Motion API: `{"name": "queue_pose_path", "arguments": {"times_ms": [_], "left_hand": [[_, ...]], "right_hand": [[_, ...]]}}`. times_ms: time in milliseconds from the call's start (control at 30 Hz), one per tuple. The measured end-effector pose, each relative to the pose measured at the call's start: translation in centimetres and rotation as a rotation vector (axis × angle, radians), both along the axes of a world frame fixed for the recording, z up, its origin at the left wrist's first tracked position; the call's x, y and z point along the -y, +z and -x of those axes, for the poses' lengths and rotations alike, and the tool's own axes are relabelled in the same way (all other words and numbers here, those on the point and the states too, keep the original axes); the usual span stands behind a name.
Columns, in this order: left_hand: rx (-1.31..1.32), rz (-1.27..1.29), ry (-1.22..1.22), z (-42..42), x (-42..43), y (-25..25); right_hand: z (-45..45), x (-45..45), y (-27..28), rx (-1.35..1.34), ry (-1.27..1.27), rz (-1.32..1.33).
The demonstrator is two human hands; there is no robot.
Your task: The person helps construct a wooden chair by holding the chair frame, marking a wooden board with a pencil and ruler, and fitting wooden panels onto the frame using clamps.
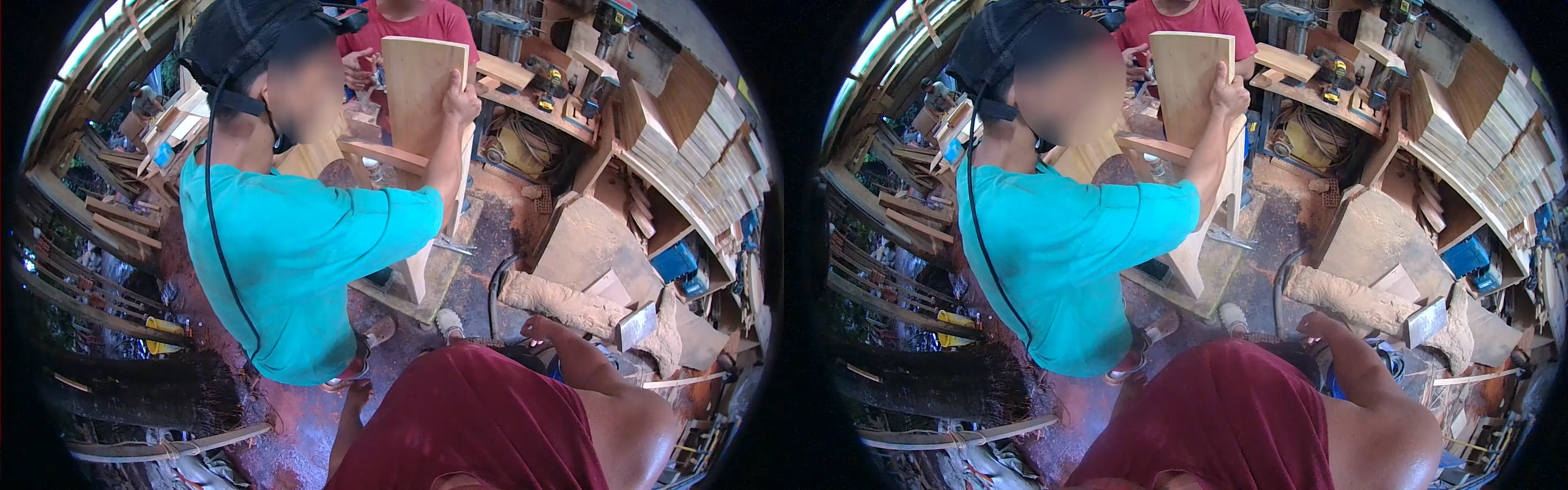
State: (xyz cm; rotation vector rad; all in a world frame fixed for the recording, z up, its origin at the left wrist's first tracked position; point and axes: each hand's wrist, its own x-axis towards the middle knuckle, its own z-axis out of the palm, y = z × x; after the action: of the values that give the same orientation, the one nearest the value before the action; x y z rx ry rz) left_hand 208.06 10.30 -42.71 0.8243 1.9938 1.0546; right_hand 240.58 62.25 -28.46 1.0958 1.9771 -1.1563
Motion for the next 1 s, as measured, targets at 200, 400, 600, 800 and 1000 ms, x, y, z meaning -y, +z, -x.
{"name": "queue_pose_path", "arguments": {"times_ms": [200,400,600,800,1000], "left_hand": [[0.068,0.080,0.037,-0.7,-0.5,0.9],[0.007,0.104,0.002,-0.7,-1.4,2.0],[-0.232,0.002,-0.113,-0.4,-1.5,1.2],[-0.503,0.264,-0.231,-0.2,-1.2,-2.3],[-0.066,0.243,0.101,-1.2,-10.2,2.1]], "right_hand": [[-0.3,0.3,0.5,0.009,-0.006,-0.020],[-0.9,0.3,1.1,0.037,-0.051,0.018],[-2.5,-0.9,-1.0,-0.030,-0.068,0.045],[-1.9,-7.1,-7.0,-0.391,0.939,-0.534],[-0.2,-13.5,-6.5,-0.331,0.410,-0.159]]}}
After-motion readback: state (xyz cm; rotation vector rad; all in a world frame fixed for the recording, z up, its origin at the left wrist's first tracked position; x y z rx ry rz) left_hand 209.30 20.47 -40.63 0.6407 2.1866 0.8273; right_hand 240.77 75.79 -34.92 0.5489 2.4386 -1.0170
